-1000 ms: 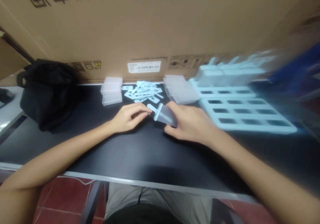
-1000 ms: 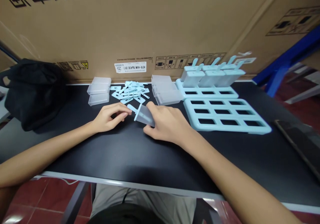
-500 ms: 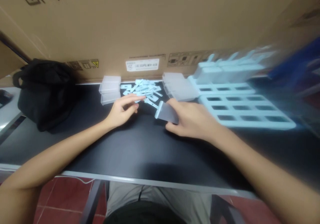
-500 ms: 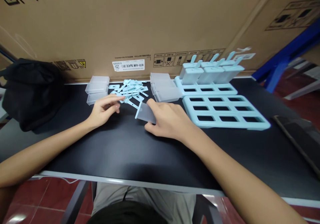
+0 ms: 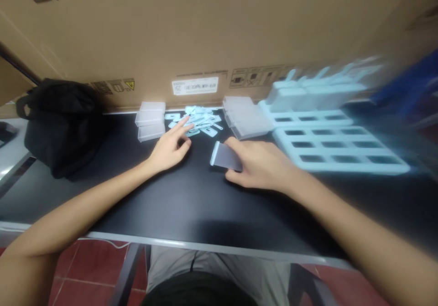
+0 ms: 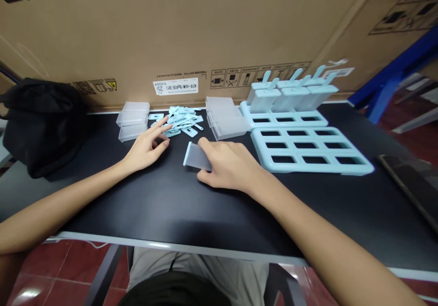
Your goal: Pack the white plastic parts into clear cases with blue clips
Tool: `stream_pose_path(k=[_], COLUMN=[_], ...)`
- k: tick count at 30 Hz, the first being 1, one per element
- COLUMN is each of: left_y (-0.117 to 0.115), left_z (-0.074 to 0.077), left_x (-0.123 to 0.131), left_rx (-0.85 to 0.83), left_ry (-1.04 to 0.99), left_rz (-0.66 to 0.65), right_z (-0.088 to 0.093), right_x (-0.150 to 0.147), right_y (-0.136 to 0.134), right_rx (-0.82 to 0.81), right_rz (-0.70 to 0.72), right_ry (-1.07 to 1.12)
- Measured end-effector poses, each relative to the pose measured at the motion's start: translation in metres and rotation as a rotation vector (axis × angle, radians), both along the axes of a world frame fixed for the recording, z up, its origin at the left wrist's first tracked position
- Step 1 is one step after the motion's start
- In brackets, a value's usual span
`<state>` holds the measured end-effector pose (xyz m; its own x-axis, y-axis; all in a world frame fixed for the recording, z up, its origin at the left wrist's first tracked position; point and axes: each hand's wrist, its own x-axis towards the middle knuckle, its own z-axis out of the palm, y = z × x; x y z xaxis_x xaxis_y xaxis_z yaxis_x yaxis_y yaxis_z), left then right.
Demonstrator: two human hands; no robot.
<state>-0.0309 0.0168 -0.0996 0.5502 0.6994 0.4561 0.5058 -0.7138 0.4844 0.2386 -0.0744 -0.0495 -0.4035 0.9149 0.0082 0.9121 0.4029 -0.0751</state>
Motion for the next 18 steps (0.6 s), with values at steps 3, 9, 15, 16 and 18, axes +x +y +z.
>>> stream_pose_path(k=[3, 9, 15, 16, 18], left_y=[-0.009, -0.025, -0.026, -0.026, -0.025], left_z=[0.007, 0.014, 0.011, 0.01, 0.008], left_x=[0.001, 0.005, 0.007, 0.007, 0.007], left_rx=[0.051, 0.227, 0.328, 0.343, 0.369], left_ry=[0.03, 0.267, 0.219, 0.197, 0.141], left_rz=[-0.127, -0.462, -0.423, -0.429, -0.442], right_z=[0.001, -0.004, -0.004, -0.003, -0.001], right_x=[-0.002, -0.009, -0.012, -0.012, -0.012], right_y=[-0.001, -0.003, -0.004, -0.004, -0.005], right_rx=[-0.029, -0.088, -0.1, -0.106, -0.118], right_rz=[0.025, 0.091, 0.114, 0.117, 0.126], right_ry=[0.003, 0.038, 0.041, 0.042, 0.051])
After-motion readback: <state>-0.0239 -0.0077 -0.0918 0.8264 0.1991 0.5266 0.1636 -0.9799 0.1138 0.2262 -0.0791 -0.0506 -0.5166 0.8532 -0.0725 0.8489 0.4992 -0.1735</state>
